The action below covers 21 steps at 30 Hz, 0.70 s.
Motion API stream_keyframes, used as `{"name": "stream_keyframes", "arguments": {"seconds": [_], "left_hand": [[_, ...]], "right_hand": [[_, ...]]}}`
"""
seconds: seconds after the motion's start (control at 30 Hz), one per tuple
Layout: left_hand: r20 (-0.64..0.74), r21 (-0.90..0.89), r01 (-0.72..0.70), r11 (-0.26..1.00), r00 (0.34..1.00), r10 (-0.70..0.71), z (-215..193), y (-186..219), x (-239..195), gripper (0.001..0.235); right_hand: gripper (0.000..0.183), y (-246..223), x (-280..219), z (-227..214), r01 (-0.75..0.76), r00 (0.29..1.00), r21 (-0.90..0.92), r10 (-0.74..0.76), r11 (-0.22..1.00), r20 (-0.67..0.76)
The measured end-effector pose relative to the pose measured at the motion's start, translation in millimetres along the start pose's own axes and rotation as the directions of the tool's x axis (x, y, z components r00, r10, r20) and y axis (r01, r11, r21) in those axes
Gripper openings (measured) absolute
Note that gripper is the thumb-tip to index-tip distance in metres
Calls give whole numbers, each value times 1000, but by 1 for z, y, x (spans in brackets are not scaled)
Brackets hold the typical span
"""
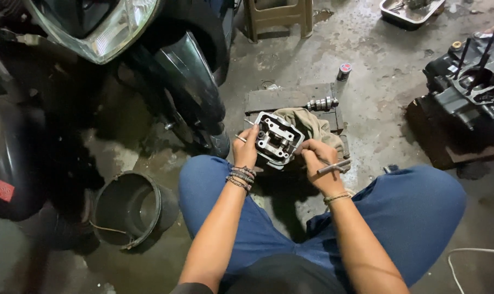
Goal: Cleaning carbon deposits and debris from a motorcycle engine cylinder head using a small metal tool.
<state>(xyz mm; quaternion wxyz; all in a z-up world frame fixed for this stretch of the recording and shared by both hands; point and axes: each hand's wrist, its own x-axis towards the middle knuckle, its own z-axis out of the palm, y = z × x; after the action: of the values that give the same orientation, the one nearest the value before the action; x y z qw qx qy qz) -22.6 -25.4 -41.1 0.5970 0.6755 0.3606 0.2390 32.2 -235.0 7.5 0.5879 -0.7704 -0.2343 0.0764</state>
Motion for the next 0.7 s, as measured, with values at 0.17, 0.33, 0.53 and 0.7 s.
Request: {"name": "stream_keyframes", "arguments": {"seconds": [0.17,0.33,0.53,0.7], "left_hand": [[-14,5,16,1000,1000,-16,0,-5,4,40],[-1,22,75,997,997,-75,0,0,0,44],[-3,0,113,994,994,-113,-3,-3,1,42],[-7,-29,144,989,990,-144,-5,7,-6,47]], "right_hand": [[22,-9,-4,-5,39,999,-116,-36,992,23],[23,4,-6,-10,16,1000,-101,-18,995,-15],[23,8,-4,-1,-33,999,5,33,999,-20],[25,11,-3,13,-23,999,35,22,999,35]]}}
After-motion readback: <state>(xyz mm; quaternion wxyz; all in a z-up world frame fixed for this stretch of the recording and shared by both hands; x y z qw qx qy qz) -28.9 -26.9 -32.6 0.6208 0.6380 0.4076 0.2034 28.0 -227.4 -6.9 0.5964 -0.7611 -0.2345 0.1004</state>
